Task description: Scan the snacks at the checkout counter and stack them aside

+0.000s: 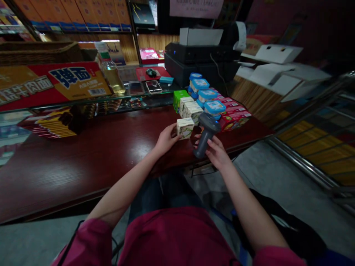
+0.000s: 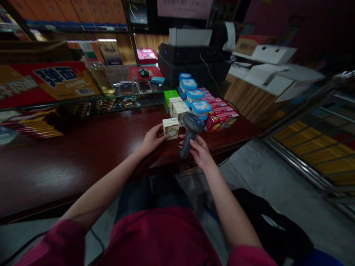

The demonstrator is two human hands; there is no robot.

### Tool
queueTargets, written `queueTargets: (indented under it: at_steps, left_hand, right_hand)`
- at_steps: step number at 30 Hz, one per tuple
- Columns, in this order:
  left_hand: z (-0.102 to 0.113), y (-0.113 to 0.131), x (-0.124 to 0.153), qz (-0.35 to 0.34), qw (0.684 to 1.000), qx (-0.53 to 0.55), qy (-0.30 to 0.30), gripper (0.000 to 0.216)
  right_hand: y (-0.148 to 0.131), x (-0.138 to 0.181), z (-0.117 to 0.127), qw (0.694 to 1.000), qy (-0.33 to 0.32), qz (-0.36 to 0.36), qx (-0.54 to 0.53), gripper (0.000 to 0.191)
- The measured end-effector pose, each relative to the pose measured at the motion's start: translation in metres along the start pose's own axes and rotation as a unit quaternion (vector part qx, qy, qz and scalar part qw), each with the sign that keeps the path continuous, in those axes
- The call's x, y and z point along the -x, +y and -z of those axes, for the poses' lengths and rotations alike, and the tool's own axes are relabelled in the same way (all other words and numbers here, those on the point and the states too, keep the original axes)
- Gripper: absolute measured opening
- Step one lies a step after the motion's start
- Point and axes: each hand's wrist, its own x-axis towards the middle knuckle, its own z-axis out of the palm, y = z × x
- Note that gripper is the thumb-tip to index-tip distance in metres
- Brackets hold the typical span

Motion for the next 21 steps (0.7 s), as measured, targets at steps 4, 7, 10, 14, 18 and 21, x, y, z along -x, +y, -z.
queueTargets:
  at_steps: [4, 7, 10, 14, 18, 21]
  left_hand:
    - [-0.048, 0.006, -0.016, 0.053, 0.993, 0.108, 0.007, 0.048]
    - [-0.064, 0.012, -0.024, 0.062, 0.995, 0.068, 0.045, 0.041]
    - [-0.069, 0.016, -0.029, 0.062, 0.994, 0.009, 0.087, 0.038]
    - [-0.074, 0.018, -0.034, 0.092, 0.985, -0.071, 0.129, 0.037]
    - [-0.075, 0.017, -0.038, 0.086, 0.982, -0.105, 0.135, 0.042]
    - [-0.053, 0.007, -0.035, 0.041, 0.990, -0.101, 0.086, 0.050]
  right_hand:
    - [-0.008, 0.012, 0.016, 0.999, 0.027, 0.007, 0.021, 0.045]
    - [-0.010, 0.018, 0.023, 0.999, 0.028, 0.008, 0.035, 0.046]
    - [-0.010, 0.021, 0.024, 0.999, 0.020, 0.012, 0.029, 0.046]
    - [-0.010, 0.019, 0.019, 1.000, 0.023, 0.013, -0.005, 0.050]
    - [-0.010, 0.012, 0.008, 1.000, 0.005, 0.006, -0.002, 0.055]
    - [-0.008, 0.005, -0.008, 1.000, -0.026, -0.009, 0.011, 0.050]
